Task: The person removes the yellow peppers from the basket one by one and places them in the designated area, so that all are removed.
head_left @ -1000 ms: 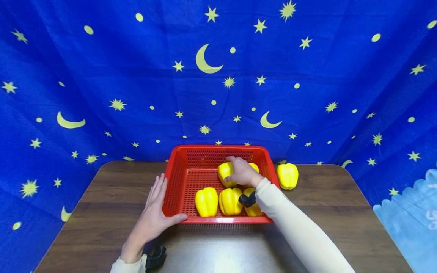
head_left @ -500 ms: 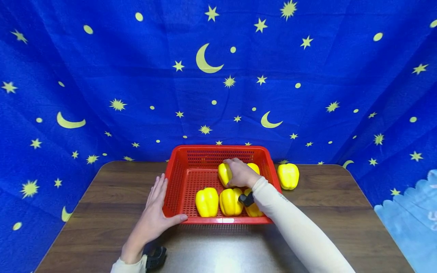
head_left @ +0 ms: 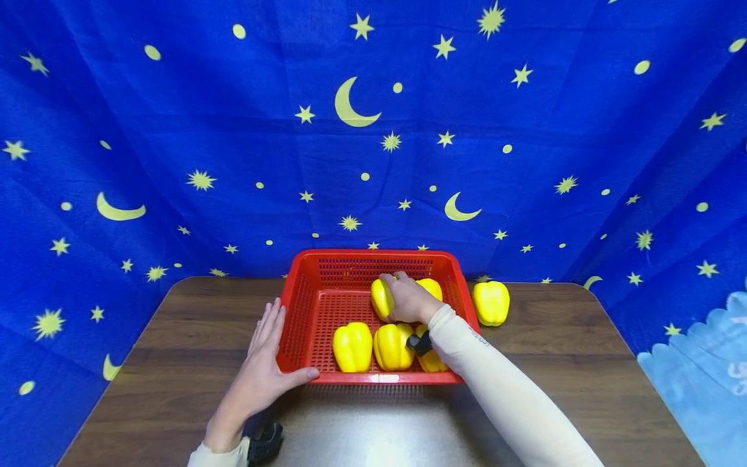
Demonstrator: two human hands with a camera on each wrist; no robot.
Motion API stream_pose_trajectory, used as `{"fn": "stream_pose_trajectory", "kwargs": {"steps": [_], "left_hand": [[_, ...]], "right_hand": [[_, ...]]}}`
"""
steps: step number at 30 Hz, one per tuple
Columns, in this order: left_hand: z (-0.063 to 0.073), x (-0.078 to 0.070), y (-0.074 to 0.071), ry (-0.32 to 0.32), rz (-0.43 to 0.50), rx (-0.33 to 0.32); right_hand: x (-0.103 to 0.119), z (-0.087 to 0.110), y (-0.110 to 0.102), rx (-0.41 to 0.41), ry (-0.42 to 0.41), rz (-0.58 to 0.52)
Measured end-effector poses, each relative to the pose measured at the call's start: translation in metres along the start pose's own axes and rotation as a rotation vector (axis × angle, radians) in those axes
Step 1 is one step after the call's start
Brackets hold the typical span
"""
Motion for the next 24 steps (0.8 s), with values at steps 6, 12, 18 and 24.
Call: {"fn": "stream_pose_trajectory", "kwargs": {"steps": [6, 12, 18, 24], "left_hand": [[0.0, 0.001, 0.0, -0.009, -0.009, 0.003], [0.0, 0.001, 0.0, -0.017, -0.024, 0.008], [-0.001, -0.001, 0.0, -0.003, -0.016, 0.007], [0.001, -0.003, -0.001, 0.012, -0.013, 0.005]], "right_hand": [[-0.001, 0.0, 0.001, -0.008, -0.004, -0.005], [-0.002, 0.001, 0.0, -0.035, -0.027, -0.014], [-0.003, 0.005, -0.007, -0.108, -0.054, -0.013], [-0.002, 0.012, -0.013, -0.126, -0.062, -0.054]]}}
Point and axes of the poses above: each hand's wrist, its own z-axis away from the middle knuckle, its own y-axis out of the palm, x = y × z, the point moved 5 cm from there along -z, towards the middle knuckle, and after that the axes turned 10 degrees about z, right-handed, at the moved point
